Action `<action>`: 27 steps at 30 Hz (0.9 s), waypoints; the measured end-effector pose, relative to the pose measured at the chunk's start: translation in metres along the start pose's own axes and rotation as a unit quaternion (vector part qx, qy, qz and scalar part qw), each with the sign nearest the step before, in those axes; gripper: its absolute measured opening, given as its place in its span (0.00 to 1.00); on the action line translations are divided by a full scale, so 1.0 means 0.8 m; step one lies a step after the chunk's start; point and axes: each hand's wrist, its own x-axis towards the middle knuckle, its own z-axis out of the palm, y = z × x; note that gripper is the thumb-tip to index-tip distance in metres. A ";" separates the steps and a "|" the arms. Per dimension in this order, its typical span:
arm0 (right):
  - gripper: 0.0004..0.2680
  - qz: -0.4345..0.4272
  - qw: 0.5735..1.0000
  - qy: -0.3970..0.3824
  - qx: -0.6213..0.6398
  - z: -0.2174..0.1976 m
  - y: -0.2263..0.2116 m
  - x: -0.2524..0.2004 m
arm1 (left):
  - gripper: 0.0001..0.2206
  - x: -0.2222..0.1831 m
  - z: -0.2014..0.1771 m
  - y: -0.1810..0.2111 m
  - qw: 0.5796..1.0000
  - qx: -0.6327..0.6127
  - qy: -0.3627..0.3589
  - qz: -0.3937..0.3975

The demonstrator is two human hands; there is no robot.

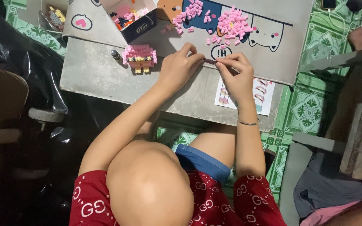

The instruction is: Assembling a small figure from interlocking toy blocks while following an instruction manual.

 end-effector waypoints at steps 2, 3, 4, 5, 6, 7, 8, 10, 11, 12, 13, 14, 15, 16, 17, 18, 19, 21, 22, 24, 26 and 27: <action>0.05 -0.001 1.000 -0.001 -0.004 0.000 -0.001 0.001 | 0.05 -0.001 0.003 -0.001 1.000 0.001 0.006 0.003; 0.05 -0.002 1.000 -0.001 -0.008 0.000 -0.001 0.001 | 0.05 -0.001 0.004 -0.001 1.000 0.002 0.012 0.006; 0.05 -0.002 1.000 -0.001 -0.008 0.000 -0.002 0.001 | 0.05 -0.001 0.003 -0.001 1.000 0.002 0.012 0.005; 0.05 -0.012 1.000 0.001 -0.012 0.000 -0.003 0.000 | 0.04 -0.001 0.002 -0.002 1.000 -0.002 0.007 0.007; 0.05 -0.021 1.000 0.003 -0.015 0.000 -0.003 0.000 | 0.04 -0.001 0.002 -0.002 1.000 -0.007 0.002 0.008; 0.05 -0.021 1.000 0.003 -0.016 0.000 -0.003 0.000 | 0.04 -0.001 0.003 -0.002 1.000 -0.007 0.002 0.008; 0.05 -0.022 1.000 0.001 -0.015 0.000 -0.004 0.000 | 0.04 -0.001 0.003 -0.002 1.000 -0.004 0.006 0.010; 0.05 -0.024 1.000 -0.001 -0.015 0.000 -0.003 0.000 | 0.04 -0.001 0.003 -0.002 1.000 -0.001 0.009 0.011; 0.05 -0.025 0.999 -0.001 -0.019 0.001 -0.002 0.000 | 0.04 -0.001 0.002 -0.002 1.000 -0.003 0.008 0.012; 0.05 -0.027 0.999 -0.002 -0.024 0.001 0.000 0.000 | 0.04 -0.001 0.001 -0.002 1.000 -0.005 0.007 0.013; 0.05 -0.027 0.999 -0.002 -0.024 0.001 -0.001 0.000 | 0.04 -0.001 0.001 -0.002 1.000 -0.005 0.007 0.013; 0.05 -0.030 0.999 -0.003 -0.027 0.001 -0.001 0.000 | 0.05 -0.001 0.002 -0.002 1.000 -0.006 0.006 0.013; 0.05 -0.033 0.999 -0.003 -0.030 0.001 -0.001 0.000 | 0.05 -0.001 0.002 -0.003 1.000 -0.007 0.006 0.014; 0.05 -0.032 0.999 -0.003 -0.030 0.002 0.000 0.000 | 0.05 -0.001 0.003 -0.003 1.000 -0.007 0.006 0.014; 0.05 -0.029 0.999 -0.005 -0.029 0.002 0.000 -0.001 | 0.05 -0.001 0.005 -0.004 1.000 -0.005 0.006 0.013; 0.05 -0.026 0.999 -0.006 -0.028 0.002 0.001 -0.002 | 0.04 -0.001 0.006 -0.004 1.000 -0.003 0.007 0.012; 0.05 -0.026 0.999 -0.006 -0.028 0.002 0.000 -0.001 | 0.04 -0.001 0.006 -0.004 1.000 -0.003 0.006 0.013; 0.05 -0.021 0.999 -0.008 -0.023 0.001 -0.002 -0.001 | 0.04 -0.001 0.006 -0.004 1.000 0.003 0.005 0.010; 0.05 -0.021 0.999 -0.007 -0.023 0.001 -0.003 -0.001 | 0.04 -0.001 0.005 -0.004 1.000 0.003 0.005 0.010; 0.04 -0.015 1.000 -0.006 -0.015 0.001 -0.005 -0.001 | 0.04 -0.001 0.003 -0.002 1.000 0.000 0.004 0.007; 0.04 -0.019 1.000 -0.008 -0.017 0.002 -0.004 -0.001 | 0.04 -0.001 0.002 -0.002 1.000 0.000 0.002 0.008; 0.04 -0.024 0.999 -0.009 -0.019 0.001 -0.003 -0.001 | 0.04 0.000 0.001 -0.001 1.000 0.000 0.000 0.009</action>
